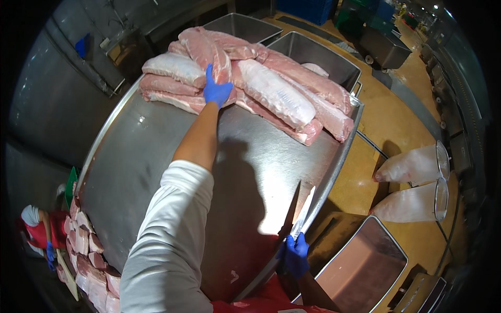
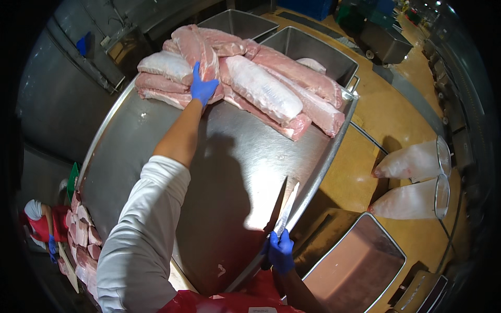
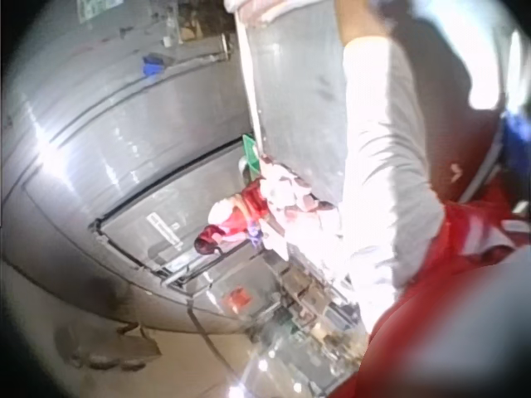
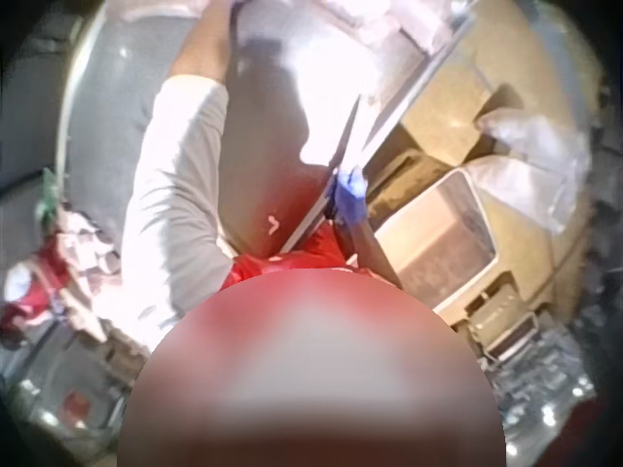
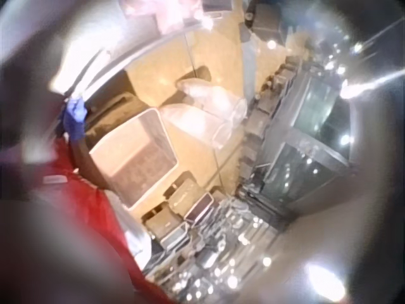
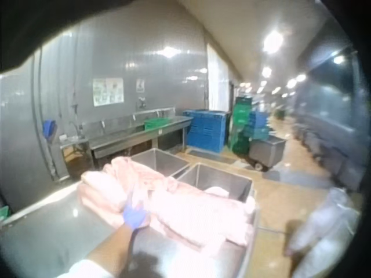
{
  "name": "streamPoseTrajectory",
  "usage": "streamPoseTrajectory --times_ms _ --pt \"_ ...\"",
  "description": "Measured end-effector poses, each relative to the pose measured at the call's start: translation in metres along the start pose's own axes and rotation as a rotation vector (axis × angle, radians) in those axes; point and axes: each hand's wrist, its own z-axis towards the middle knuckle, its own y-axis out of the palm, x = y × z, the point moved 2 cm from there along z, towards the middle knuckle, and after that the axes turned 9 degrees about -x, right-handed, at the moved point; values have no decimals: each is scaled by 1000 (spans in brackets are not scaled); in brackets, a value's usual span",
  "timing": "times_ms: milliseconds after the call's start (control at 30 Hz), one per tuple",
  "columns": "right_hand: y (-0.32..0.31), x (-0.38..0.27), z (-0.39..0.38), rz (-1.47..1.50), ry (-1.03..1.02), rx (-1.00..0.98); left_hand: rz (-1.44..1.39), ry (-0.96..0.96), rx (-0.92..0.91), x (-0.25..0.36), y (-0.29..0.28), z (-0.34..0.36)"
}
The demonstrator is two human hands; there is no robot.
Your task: The person cuts large slabs of pork belly into smaller pieces using a knife on a cutting board. The cut pieces are placed into a metal tray. The person wears blue gloves and a red apron while working at a stainless steel table.
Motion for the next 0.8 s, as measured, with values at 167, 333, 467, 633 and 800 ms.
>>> streamPoseTrajectory --times_ms 167,333,467,633,800 --pt "-3 7 -2 76 -81 -68 -514 -77 -23 -18 -9 -5" --pt "2 7 -7 85 -44 -109 -673 -158 -142 -38 -58 -32" --pt "-3 7 -5 104 -64 -84 -1294 -303 -567 25 -43 -155" --pt "-6 18 -1 73 -58 -155 -1030 0 -252 -27 -27 -341" --pt "-15 49 22 54 -198 -239 -1335 -487 -217 -60 -74 -550"
